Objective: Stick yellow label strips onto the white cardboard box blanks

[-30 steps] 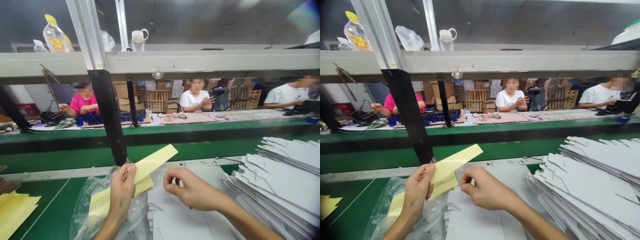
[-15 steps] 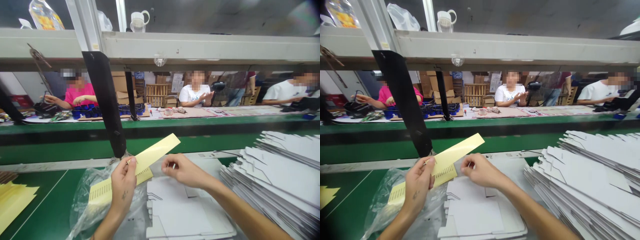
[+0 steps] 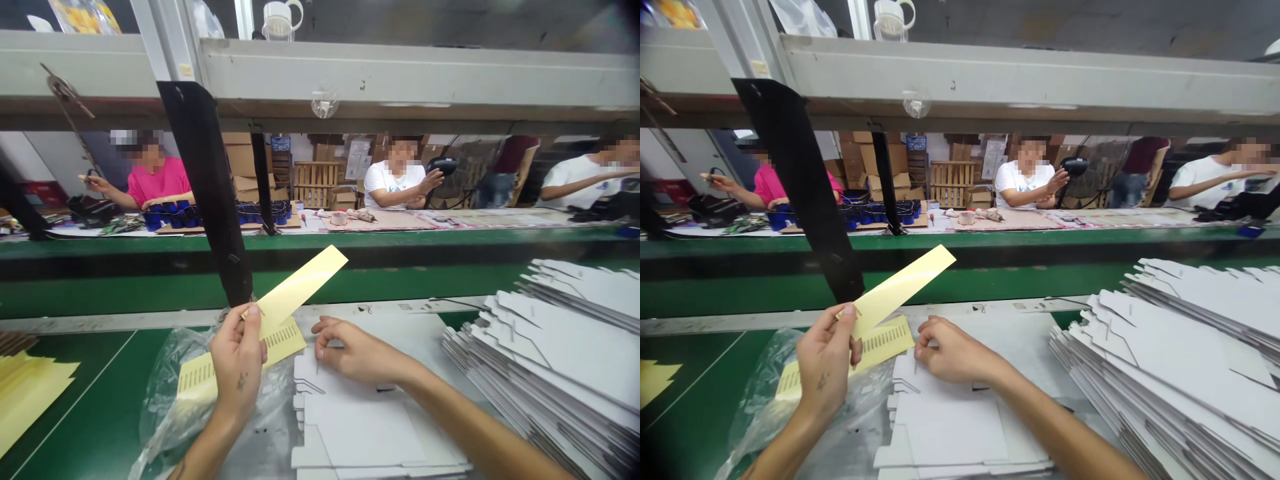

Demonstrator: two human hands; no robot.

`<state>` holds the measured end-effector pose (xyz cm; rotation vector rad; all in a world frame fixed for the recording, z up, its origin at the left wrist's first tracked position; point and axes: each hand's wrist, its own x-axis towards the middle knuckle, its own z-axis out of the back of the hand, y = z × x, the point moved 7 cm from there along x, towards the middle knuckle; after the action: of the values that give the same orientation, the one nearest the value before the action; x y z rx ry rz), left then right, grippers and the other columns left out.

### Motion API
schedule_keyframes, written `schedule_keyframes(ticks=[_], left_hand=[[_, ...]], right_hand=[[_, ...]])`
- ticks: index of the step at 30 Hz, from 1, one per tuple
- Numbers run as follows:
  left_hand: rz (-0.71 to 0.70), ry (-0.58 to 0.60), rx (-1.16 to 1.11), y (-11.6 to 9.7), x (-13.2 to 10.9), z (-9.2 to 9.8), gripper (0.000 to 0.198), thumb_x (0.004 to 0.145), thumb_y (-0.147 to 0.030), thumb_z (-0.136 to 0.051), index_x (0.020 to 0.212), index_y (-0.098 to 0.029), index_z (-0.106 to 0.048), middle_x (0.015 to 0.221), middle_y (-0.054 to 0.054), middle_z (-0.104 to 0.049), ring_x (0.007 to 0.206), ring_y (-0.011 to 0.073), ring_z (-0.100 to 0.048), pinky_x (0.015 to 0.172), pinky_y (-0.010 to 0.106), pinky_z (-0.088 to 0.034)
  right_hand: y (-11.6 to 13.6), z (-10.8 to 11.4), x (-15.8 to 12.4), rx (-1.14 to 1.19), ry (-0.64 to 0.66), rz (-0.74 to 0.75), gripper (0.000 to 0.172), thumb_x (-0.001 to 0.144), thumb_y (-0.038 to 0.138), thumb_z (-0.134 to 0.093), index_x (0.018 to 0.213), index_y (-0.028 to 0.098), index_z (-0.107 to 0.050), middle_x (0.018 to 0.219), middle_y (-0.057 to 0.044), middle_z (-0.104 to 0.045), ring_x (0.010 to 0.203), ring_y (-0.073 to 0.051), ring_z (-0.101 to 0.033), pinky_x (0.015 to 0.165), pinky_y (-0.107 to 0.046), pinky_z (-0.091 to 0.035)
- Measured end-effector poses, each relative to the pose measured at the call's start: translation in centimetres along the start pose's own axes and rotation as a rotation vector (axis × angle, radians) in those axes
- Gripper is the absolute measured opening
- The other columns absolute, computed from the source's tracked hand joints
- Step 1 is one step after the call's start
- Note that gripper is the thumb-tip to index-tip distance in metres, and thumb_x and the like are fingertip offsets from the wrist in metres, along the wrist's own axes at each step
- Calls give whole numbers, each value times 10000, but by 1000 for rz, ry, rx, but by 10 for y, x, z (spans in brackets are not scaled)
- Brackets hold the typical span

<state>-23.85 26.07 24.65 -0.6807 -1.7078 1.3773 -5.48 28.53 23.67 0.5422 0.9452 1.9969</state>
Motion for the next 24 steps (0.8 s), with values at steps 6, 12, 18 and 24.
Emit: schedule_keyframes(ticks=[6,12,18,24], left_hand=[[0,16,10,-1,-2,0,281,845,-454,-626,848,-173,-628,464,-84,-400,379,65,-366,356,158,-309],[-8,31,26,2,-1,-3,295,826,-470,-629,826,-175,-624,468,-80,-402,375,67,-369,345,162,-312],[-19,30,45,1,-2,-5,321,802,-498,-643,817,-178,-631,458,-77,-408,373,77,-382,340,173,-319],[-17,7,70,0,-1,-3,358,763,-529,-664,811,-174,-640,433,-71,-429,358,82,-377,327,181,-320]], right_hand=[[-2,-3,2,-1,48,-41,135,837,131,-565,744,173,-654,1077,-86,-697,984,-217,-626,909,-361,-477],[-7,-7,4,-4,51,-65,161,814,113,-553,690,170,-638,882,-48,-717,872,-185,-640,820,-291,-472],[-11,-6,2,22,62,-119,126,767,173,-596,729,187,-716,839,-25,-747,813,-187,-664,730,-267,-475],[-12,0,4,-30,-81,-186,47,679,217,-788,713,216,-756,837,-16,-756,861,-218,-676,742,-294,-477]])
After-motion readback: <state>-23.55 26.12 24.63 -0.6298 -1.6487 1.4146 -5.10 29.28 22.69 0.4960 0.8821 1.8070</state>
